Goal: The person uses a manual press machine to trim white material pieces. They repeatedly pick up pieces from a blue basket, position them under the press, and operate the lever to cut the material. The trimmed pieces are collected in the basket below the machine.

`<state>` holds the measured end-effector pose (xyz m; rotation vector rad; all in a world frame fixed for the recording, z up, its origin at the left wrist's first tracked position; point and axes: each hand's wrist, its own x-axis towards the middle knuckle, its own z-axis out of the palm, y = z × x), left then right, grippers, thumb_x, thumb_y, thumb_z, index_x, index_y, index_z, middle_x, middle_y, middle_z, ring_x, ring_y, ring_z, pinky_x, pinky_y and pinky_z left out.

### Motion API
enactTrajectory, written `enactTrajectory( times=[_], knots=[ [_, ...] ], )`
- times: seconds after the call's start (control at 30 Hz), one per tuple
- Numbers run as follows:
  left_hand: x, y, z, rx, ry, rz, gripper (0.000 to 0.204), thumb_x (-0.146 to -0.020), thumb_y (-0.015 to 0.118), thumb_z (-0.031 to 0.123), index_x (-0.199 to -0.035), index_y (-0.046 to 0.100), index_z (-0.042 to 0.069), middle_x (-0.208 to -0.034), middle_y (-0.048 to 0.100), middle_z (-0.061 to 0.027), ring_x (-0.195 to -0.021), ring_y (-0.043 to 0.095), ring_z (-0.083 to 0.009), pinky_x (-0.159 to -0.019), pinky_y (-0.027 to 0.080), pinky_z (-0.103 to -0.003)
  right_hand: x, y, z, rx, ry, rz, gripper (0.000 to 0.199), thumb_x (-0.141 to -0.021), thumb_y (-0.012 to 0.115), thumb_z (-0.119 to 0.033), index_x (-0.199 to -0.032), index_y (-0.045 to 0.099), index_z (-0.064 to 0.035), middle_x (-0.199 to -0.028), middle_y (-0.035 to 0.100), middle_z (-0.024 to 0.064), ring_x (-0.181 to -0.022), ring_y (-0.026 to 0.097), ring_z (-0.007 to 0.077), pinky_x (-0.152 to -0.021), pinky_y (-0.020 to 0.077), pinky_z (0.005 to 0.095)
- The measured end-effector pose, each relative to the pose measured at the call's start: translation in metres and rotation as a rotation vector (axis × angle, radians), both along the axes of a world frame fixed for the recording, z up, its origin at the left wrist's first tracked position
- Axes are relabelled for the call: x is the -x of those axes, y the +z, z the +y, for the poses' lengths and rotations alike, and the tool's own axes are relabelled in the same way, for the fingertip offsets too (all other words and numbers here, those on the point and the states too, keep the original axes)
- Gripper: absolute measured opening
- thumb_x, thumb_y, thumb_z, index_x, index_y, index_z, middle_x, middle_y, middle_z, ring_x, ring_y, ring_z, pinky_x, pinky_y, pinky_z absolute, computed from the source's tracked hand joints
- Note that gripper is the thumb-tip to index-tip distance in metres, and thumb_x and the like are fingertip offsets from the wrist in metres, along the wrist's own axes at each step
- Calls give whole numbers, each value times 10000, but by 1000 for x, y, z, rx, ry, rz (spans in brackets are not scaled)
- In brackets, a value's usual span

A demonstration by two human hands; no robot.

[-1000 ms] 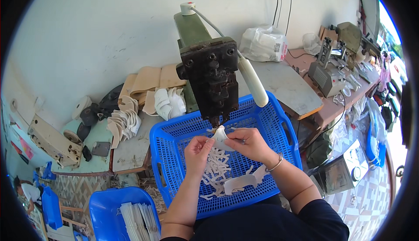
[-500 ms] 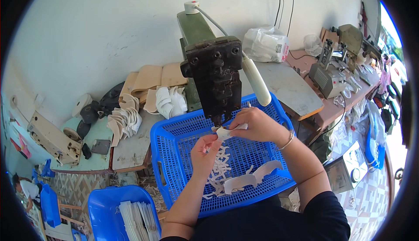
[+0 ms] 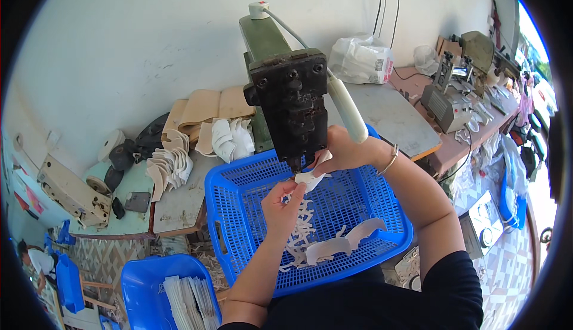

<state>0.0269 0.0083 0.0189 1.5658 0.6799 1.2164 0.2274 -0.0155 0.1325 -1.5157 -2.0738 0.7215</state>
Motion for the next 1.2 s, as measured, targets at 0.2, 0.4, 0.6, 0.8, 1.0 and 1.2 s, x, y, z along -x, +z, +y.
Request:
enactTrajectory(
  times=[0.2, 0.4, 0.6, 0.8, 1.0, 1.2],
  knots=[
    [20, -8, 0, 22, -194, -143, 57, -832, 614, 30, -882, 606, 4, -789, 611, -20, -727, 538, -67, -680, 430, -218, -26, -54, -6, -383, 37, 330, 537, -719, 752, -247, -1134, 532, 13, -1062, 587, 102, -823, 605, 158, -699, 511, 263],
    [40, -39, 19, 143, -105, -209, 100, -869, 572, 65, -952, 602, 19, -936, 600, -32, -868, 532, -75, -769, 423, -227, 12, -99, -40, 330, -212, 1103, 326, -818, 667, -197, -1075, 572, -21, -923, 624, 16, -796, 582, 80, -665, 499, 207],
    [30, 8, 12, -673, 213, 365, 174, -766, 676, 223, -877, 634, 95, -1058, 564, -42, -1147, 441, -298, -960, 298, -449, 59, -108, -42, 94, -230, 984, 178, -830, 628, -63, -989, 610, 15, -894, 641, 46, -780, 604, 85, -709, 511, 227],
    [24, 32, 23, -738, 157, 460, 127, -722, 713, 250, -723, 634, 149, -1000, 541, -10, -1196, 386, -339, -978, 169, -550, 83, -104, -40, 88, -244, 1247, 266, -906, 552, -198, -1053, 613, 15, -936, 625, 50, -869, 594, 103, -763, 527, 258],
    [23, 52, 29, -797, 149, 497, 199, -664, 756, 278, -667, 624, 129, -1001, 525, -8, -1183, 385, -326, -957, 183, -532, 86, -102, -42, 176, -247, 1346, 269, -918, 528, -200, -1048, 610, 21, -983, 617, 73, -888, 595, 129, -796, 530, 287],
    [19, 69, 28, -792, 149, 554, 234, -637, 772, 284, -645, 616, 109, -1003, 518, -23, -1174, 392, -314, -953, 200, -515, 97, -102, -40, 152, -250, 1542, 253, -917, 528, -196, -1032, 613, 13, -998, 620, 93, -922, 605, 157, -788, 533, 285]
  ],
)
